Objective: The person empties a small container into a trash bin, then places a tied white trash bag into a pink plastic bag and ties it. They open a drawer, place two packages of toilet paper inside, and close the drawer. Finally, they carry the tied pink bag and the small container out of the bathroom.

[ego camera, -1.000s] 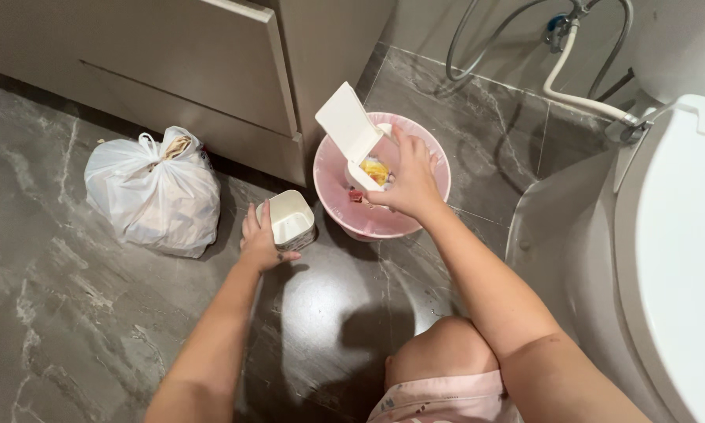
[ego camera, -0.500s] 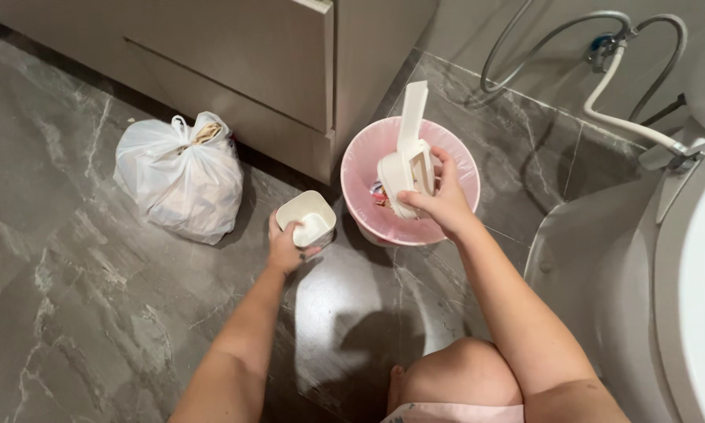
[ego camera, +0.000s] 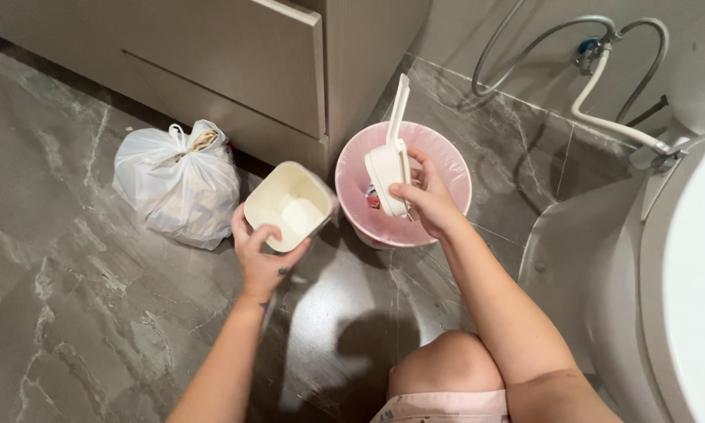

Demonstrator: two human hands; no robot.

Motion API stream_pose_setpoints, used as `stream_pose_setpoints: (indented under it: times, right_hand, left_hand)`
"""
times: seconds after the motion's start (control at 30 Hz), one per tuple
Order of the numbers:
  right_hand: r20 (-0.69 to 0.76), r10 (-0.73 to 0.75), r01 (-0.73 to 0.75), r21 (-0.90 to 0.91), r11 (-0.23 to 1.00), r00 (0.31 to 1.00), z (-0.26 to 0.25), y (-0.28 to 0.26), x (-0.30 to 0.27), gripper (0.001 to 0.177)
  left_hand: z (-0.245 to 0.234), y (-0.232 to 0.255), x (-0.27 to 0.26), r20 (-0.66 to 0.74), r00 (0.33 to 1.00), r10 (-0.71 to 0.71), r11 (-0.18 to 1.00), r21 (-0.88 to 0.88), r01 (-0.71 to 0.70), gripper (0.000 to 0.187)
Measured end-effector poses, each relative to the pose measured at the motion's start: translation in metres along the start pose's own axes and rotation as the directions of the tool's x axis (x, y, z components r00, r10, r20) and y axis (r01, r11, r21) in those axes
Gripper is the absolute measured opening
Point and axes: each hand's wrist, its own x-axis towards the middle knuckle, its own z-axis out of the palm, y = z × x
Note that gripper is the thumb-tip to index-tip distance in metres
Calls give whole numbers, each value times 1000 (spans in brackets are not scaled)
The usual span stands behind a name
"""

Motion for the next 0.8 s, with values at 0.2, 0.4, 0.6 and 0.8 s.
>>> stream_pose_setpoints:
  times: [0.2,0.4,0.6,0.8]
  right_hand:
    - [249,-50,-47,371,927,967,23,-33,-21,92]
    - [218,-146,65,341,938,965,25,-51,-33,94]
    - [-18,-269,261,-192,946,963,24,-56,-35,103]
    - [-64,-478,407,-434,804,876,28,-61,-38,103]
  left_hand:
    - [5,92,46,-79,988,132,983,-119,-141,114]
    - [28,131,69,44,992,118,991,-63,-115,112]
    - [52,140,86,168,970,174,978,83,-189,119]
    - [67,152,99,162,941,298,930,172,-325,120]
